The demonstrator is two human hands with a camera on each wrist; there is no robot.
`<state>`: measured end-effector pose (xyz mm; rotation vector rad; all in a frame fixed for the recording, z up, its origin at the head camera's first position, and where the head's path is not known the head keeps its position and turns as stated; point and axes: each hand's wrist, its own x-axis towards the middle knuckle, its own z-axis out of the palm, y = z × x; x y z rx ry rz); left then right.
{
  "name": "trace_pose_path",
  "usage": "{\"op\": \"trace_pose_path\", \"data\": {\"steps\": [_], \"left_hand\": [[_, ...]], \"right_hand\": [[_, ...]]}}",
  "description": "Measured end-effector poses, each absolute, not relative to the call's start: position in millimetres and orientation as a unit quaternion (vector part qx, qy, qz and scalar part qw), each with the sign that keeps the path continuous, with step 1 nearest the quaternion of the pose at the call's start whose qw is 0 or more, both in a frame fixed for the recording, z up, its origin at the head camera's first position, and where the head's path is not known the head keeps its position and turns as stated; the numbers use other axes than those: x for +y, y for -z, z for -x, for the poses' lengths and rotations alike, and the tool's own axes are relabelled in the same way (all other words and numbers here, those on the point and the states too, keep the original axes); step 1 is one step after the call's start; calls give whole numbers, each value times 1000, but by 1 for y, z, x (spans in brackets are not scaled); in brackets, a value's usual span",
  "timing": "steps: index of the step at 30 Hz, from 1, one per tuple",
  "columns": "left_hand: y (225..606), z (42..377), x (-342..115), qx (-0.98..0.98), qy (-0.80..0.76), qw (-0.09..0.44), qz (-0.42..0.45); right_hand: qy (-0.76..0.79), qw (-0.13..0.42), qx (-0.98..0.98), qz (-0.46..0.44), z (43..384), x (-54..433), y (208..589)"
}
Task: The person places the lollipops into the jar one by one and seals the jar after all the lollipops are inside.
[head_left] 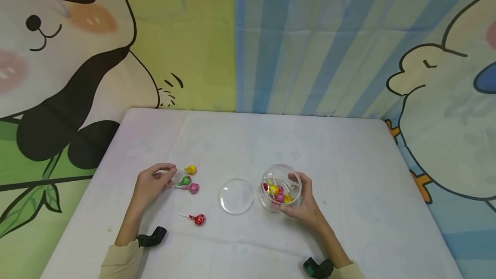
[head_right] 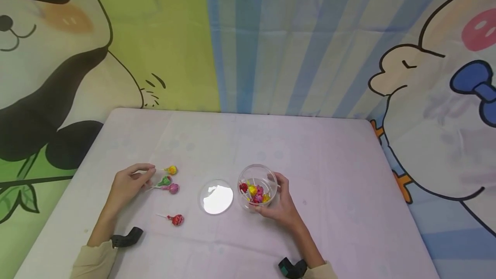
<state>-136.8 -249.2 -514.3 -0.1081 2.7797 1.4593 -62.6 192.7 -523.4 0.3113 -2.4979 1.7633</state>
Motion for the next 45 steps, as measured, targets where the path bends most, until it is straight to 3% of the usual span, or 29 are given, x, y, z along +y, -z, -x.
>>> {"op": "trace_pose_path", "data": {"steps": [12, 23, 35, 45], "left_hand": [[478, 125, -206, 785, -618, -34, -29], [459, 100, -128, 697, -714, 55, -41], [450, 97, -93, 676, -721, 121, -93], [435, 100, -62, 739, -639, 114, -181]], "right_hand": [[-574, 34, -811, -108, 63, 192, 523], [-576, 38, -810, -104, 62, 193, 525], [-574, 33, -812, -99, 61, 192, 523], [-580, 21, -808, -99, 62, 194, 524]]}}
